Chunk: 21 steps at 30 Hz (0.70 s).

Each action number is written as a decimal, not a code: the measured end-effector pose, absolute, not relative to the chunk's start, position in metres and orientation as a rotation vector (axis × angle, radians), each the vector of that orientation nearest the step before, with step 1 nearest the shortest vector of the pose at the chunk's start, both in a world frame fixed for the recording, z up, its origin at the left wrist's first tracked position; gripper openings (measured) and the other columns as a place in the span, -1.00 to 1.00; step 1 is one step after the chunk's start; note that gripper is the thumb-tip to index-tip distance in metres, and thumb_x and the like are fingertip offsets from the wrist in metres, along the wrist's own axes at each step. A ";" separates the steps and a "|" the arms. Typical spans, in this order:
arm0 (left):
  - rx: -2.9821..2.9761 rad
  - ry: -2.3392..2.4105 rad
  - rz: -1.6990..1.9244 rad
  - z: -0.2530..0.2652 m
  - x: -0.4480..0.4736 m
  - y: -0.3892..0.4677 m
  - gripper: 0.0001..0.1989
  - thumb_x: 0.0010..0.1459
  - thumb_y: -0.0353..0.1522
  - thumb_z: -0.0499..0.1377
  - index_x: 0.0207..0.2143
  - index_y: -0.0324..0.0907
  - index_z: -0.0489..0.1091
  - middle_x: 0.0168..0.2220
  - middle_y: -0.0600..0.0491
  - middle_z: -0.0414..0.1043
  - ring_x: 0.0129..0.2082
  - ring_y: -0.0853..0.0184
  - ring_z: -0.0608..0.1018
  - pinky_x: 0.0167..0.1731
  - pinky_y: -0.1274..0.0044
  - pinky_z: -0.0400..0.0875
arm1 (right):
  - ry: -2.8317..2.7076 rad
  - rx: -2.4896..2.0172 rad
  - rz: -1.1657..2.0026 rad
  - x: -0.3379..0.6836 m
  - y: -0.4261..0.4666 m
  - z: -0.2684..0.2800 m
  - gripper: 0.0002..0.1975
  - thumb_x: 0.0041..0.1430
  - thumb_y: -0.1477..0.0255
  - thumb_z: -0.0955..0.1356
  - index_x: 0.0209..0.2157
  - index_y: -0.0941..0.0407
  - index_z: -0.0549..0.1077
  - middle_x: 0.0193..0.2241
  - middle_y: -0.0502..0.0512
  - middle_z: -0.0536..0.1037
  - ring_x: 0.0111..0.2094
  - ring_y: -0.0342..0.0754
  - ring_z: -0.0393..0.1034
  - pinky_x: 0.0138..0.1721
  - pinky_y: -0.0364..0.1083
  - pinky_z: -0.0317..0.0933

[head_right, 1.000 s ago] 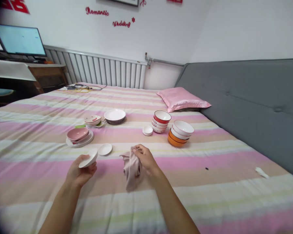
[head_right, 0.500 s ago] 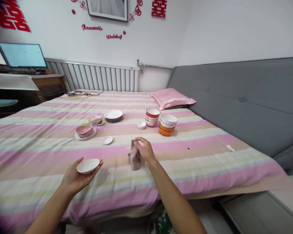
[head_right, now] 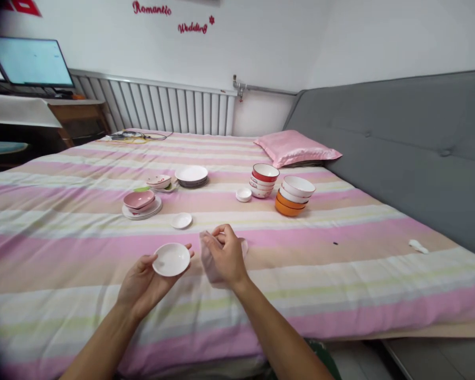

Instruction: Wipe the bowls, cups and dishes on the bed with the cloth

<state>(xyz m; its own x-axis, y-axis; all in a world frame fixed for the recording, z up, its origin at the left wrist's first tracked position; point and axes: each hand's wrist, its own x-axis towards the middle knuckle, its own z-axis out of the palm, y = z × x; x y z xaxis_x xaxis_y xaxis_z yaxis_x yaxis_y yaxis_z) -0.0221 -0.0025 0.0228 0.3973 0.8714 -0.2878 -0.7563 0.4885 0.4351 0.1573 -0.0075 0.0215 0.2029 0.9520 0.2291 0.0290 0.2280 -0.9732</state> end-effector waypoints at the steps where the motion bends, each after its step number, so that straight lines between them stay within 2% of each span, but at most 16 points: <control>1: 0.251 0.496 1.021 0.021 -0.019 -0.002 -0.57 0.11 -0.46 0.01 0.04 -0.45 0.25 -0.09 -0.35 0.46 -0.02 -0.06 0.46 -0.08 0.12 0.38 | -1.161 -1.149 0.893 0.154 -0.007 0.015 -0.77 0.06 0.28 0.35 -0.42 0.09 0.22 -0.64 -0.14 0.34 -0.61 -0.21 0.20 -0.54 -0.23 0.06; 6: 0.257 0.473 1.094 0.007 0.001 -0.007 -0.68 0.23 -0.30 0.00 -0.12 -0.33 0.38 -0.12 -0.23 0.50 -0.03 0.06 0.48 -0.01 0.22 0.34 | -1.133 -1.245 0.911 0.159 -0.014 -0.001 -0.77 0.02 0.29 0.36 -0.46 0.12 0.25 -0.58 -0.10 0.34 -0.54 -0.20 0.24 -0.49 -0.22 0.11; 9: 0.259 0.499 1.093 0.000 0.010 -0.015 -0.61 0.24 -0.21 -0.04 -0.12 -0.33 0.39 -0.16 -0.21 0.52 -0.09 0.11 0.52 -0.07 0.27 0.40 | -1.114 -1.221 0.954 0.165 -0.021 0.000 -0.78 0.00 0.34 0.37 -0.33 0.13 0.30 -0.41 0.01 0.45 -0.39 -0.12 0.36 -0.37 -0.17 0.22; 12: 0.242 0.518 1.130 -0.001 0.017 -0.021 -0.58 0.24 -0.18 -0.06 -0.13 -0.31 0.40 -0.18 -0.14 0.53 -0.18 0.19 0.56 -0.14 0.33 0.46 | -1.196 -1.162 0.938 0.161 -0.028 0.002 -0.69 -0.02 0.47 0.34 -0.17 0.11 0.30 -0.21 0.09 0.48 -0.22 -0.05 0.40 -0.20 -0.09 0.28; 16: 0.248 0.592 1.168 0.001 0.022 -0.027 -0.52 0.23 -0.13 -0.07 -0.14 -0.33 0.41 -0.21 -0.18 0.53 -0.21 0.16 0.57 -0.20 0.33 0.49 | -1.261 -1.254 0.591 0.160 -0.030 0.004 -0.62 0.02 0.57 0.25 -0.07 0.09 0.33 -0.05 0.13 0.44 -0.03 -0.02 0.34 -0.01 -0.01 0.21; 21: 0.296 0.670 1.163 0.003 0.023 -0.031 -0.44 0.20 -0.06 -0.08 -0.10 -0.36 0.39 -0.20 -0.25 0.52 -0.15 0.09 0.55 -0.23 0.39 0.49 | -0.956 -1.428 0.008 0.197 -0.016 0.010 -0.66 0.05 0.53 0.28 -0.08 0.16 0.37 -0.09 0.19 0.47 -0.06 0.01 0.36 -0.04 0.02 0.26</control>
<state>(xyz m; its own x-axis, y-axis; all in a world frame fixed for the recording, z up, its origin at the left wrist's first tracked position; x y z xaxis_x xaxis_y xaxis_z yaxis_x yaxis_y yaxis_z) 0.0229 -0.0312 0.0026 0.2323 0.9144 -0.3316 -0.7453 0.3864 0.5434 0.1970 -0.0164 0.0103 0.6450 0.5345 0.5461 0.5258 0.2082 -0.8248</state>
